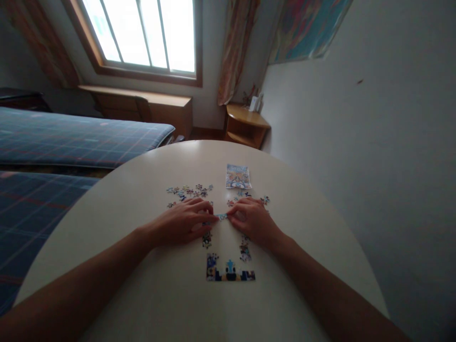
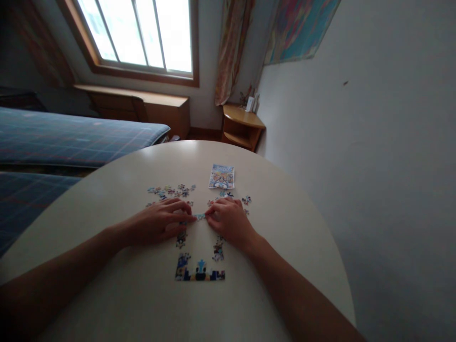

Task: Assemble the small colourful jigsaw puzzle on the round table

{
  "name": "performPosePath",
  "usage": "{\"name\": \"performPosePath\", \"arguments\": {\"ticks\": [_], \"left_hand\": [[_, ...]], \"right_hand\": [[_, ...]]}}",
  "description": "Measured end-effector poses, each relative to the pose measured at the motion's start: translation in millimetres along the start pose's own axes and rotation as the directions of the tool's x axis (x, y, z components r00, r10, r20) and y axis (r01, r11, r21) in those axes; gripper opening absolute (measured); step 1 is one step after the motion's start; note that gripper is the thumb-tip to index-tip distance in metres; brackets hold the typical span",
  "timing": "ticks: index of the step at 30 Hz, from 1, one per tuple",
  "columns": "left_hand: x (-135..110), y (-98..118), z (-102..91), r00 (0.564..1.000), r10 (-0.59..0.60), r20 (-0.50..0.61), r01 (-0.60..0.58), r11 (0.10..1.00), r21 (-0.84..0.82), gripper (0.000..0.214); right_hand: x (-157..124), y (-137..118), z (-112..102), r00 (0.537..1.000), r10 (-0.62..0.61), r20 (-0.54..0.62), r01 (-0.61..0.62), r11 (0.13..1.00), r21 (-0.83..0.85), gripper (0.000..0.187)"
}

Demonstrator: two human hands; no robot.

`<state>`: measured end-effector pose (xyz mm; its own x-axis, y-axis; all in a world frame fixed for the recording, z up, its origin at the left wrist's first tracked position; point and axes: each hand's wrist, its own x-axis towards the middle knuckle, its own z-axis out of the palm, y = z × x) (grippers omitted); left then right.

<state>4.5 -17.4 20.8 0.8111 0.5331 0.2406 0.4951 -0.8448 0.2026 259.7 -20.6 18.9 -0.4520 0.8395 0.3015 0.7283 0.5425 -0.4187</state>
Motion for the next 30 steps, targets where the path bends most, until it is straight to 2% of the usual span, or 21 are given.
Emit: {"name": "performPosePath", "arguments": {"ticks": [9,15,23,30], "left_hand": [[0.2,0.3,-0.1,0.999,0.023,-0.030,-0.023,1.000,-0.020,0.029],[-0.1,-2.0,0.9,0.999,0.015,-0.040,-0.017,0.999,-0.051,0.028],[-2.4,-11.0,-0.6,0.988,0.020,-0.156,-0.040,0.992,-0.121,0.020],[-3.6,-12.0,-0.5,0.990,0.036,-0.135,-0.053,0.991,-0.126,0.020]], "right_hand": [[-1.3,0.1,1.5,0.996,-0.093,0.011,0.094,0.991,-0.094,0.002],[-4.8,4.1,-2.3,0.986,-0.156,0.066,0.160,0.986,-0.051,0.011],[-9.3,5.2,-7.1,0.988,-0.136,0.070,0.140,0.989,-0.047,0.018],[-9.8,7.5,-10.7,0.983,-0.162,0.089,0.166,0.985,-0.044,0.014]]}}
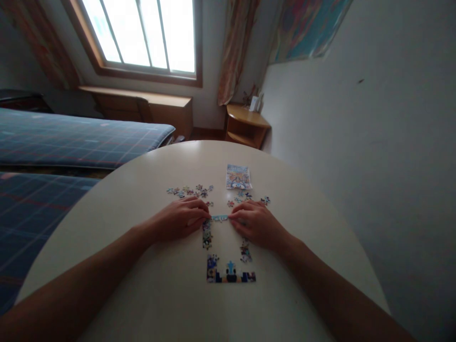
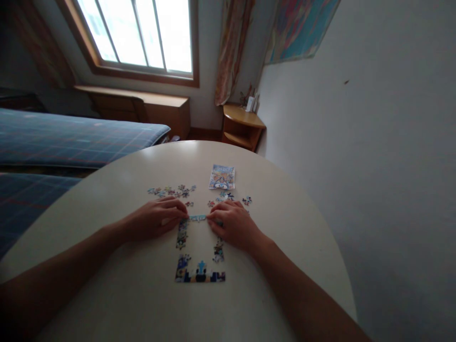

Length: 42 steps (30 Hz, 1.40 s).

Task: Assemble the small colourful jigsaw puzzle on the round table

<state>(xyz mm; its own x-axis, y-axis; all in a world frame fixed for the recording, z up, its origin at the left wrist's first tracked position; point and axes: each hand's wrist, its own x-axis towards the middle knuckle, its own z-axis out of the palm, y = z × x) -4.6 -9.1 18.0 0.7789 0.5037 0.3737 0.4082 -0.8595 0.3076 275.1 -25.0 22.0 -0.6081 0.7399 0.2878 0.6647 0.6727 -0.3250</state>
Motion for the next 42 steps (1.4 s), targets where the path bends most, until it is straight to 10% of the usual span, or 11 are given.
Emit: {"name": "performPosePath", "arguments": {"ticks": [22,42], "left_hand": [[7.1,12.8,3.3,0.999,0.010,0.050,-0.019,0.984,0.174,0.018],[4.1,9.3,5.6,0.997,0.008,0.078,-0.023,0.980,0.196,0.022]], "right_hand": [[26.6,-26.9,12.2,0.950,0.296,0.100,-0.304,0.950,0.075,0.012],[20.5,-23.0,11.1,0.977,0.207,0.054,-0.213,0.960,0.181,0.011]]}}
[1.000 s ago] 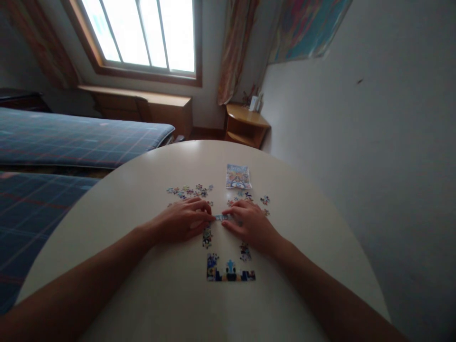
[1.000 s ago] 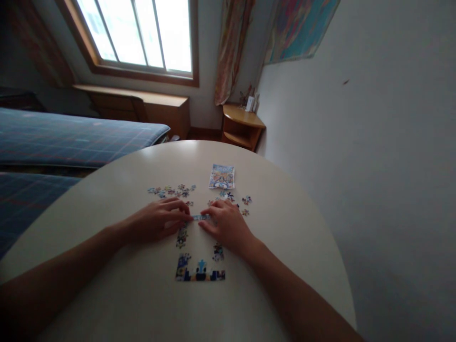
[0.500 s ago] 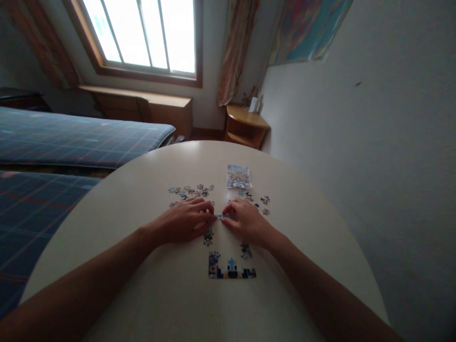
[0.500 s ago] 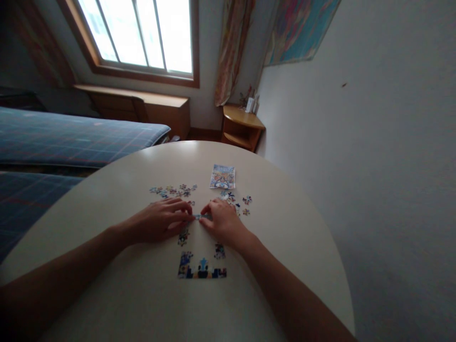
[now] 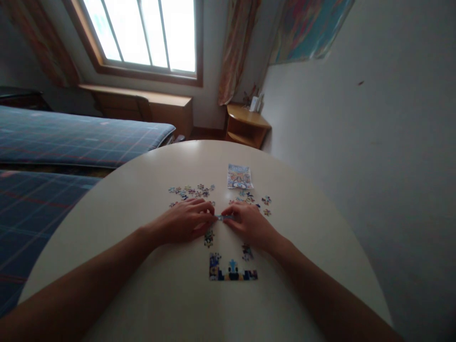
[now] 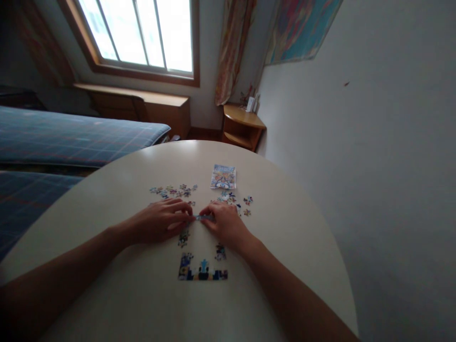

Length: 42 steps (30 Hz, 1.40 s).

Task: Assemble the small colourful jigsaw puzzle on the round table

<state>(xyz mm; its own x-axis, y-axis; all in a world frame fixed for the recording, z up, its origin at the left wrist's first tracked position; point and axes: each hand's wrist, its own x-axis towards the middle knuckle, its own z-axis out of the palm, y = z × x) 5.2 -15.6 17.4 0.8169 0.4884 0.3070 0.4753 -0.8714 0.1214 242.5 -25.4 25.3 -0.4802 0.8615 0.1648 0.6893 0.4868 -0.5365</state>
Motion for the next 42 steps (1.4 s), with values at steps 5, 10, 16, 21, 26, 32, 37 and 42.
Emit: {"name": "performPosePath", "arguments": {"ticks": [5,10,16,21,26,32,37,42], "left_hand": [[-0.6,0.1,-0.8,1.000,-0.008,0.005,0.008,1.000,-0.012,0.023],[-0.7,0.5,-0.6,1.000,-0.005,0.009,0.005,1.000,-0.002,0.023],[-0.4,0.9,-0.8,1.000,-0.004,0.011,0.004,1.000,-0.005,0.022],[0.9,2.4,-0.5,0.999,-0.040,0.037,0.040,0.999,0.002,0.026],[2.9,8.2,-3.1,0.994,-0.041,0.102,0.034,0.997,0.066,0.034],[2.8,10.3,-3.5,0.995,-0.038,0.094,0.030,0.996,0.085,0.032],[2.5,9.0,-1.8,0.994,-0.050,0.094,0.042,0.995,0.085,0.033],[2.6,9.2,-2.7,0.997,-0.030,0.070,0.024,0.996,0.082,0.031]], "right_hand": [[-2.0,0.5,0.3,0.999,-0.011,-0.042,0.010,1.000,-0.009,0.016],[-2.6,-0.7,0.8,0.998,-0.046,-0.042,0.042,0.995,-0.095,0.015],[-5.7,3.5,-8.0,0.994,-0.106,-0.004,0.105,0.987,-0.121,0.027],[-14.1,12.2,-15.4,0.998,-0.056,-0.017,0.054,0.992,-0.110,0.023],[-14.0,12.4,-12.6,0.999,-0.017,-0.028,0.015,0.997,-0.078,0.014],[-8.0,5.4,-11.5,0.999,0.043,-0.021,-0.044,0.998,-0.047,0.005],[-8.9,5.9,-12.9,0.997,0.076,-0.027,-0.078,0.992,-0.098,0.011],[-10.6,7.1,-7.8,0.997,0.070,-0.033,-0.074,0.991,-0.115,0.011]]}}
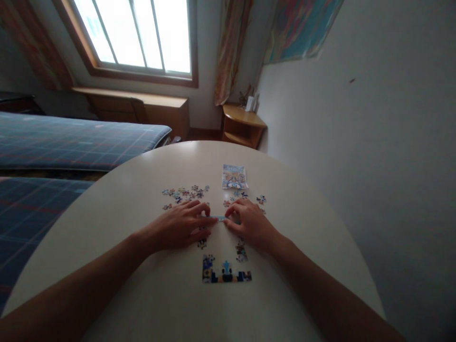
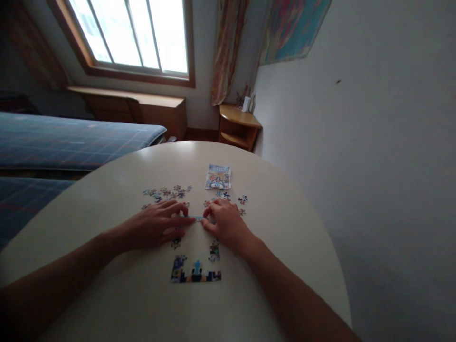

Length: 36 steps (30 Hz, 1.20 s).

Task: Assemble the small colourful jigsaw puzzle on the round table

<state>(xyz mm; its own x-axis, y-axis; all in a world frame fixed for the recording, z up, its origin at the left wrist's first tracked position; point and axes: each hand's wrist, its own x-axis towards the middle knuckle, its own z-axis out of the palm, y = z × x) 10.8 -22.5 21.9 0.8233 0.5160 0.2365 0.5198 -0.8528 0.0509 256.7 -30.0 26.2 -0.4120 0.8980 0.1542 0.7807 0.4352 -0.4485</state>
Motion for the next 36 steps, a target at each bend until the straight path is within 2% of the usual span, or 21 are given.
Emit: {"name": "performPosePath", "arguments": {"ticks": [4,10,19,23,31,36], "left_hand": [[-0.7,0.1,1.3,1.000,0.010,-0.021,-0.010,1.000,0.012,0.030],[-0.9,1.3,2.0,1.000,0.013,-0.026,-0.013,1.000,0.021,0.030],[0.2,3.3,1.4,1.000,0.006,-0.018,-0.005,0.999,0.036,0.032],[0.1,4.0,0.9,1.000,0.003,-0.027,-0.002,0.999,0.033,0.032],[-0.2,3.6,0.8,1.000,-0.014,-0.003,0.014,1.000,0.023,0.031],[0.9,4.2,-0.7,1.000,-0.005,-0.001,0.005,1.000,0.018,0.032]], "right_hand": [[-0.9,-2.0,1.8,1.000,0.009,0.006,-0.009,1.000,-0.015,0.017],[-2.3,-4.9,0.1,0.993,0.118,0.026,-0.117,0.993,-0.027,0.015],[-0.4,-3.2,0.4,0.996,0.081,0.030,-0.082,0.997,0.011,0.006],[-1.9,-3.1,0.9,0.998,0.060,0.007,-0.060,0.998,-0.013,0.016],[-3.8,-3.6,-4.8,0.992,0.120,0.040,-0.119,0.993,-0.025,0.007],[-3.7,-7.5,-6.0,0.990,0.137,0.037,-0.137,0.991,-0.008,0.008]]}}
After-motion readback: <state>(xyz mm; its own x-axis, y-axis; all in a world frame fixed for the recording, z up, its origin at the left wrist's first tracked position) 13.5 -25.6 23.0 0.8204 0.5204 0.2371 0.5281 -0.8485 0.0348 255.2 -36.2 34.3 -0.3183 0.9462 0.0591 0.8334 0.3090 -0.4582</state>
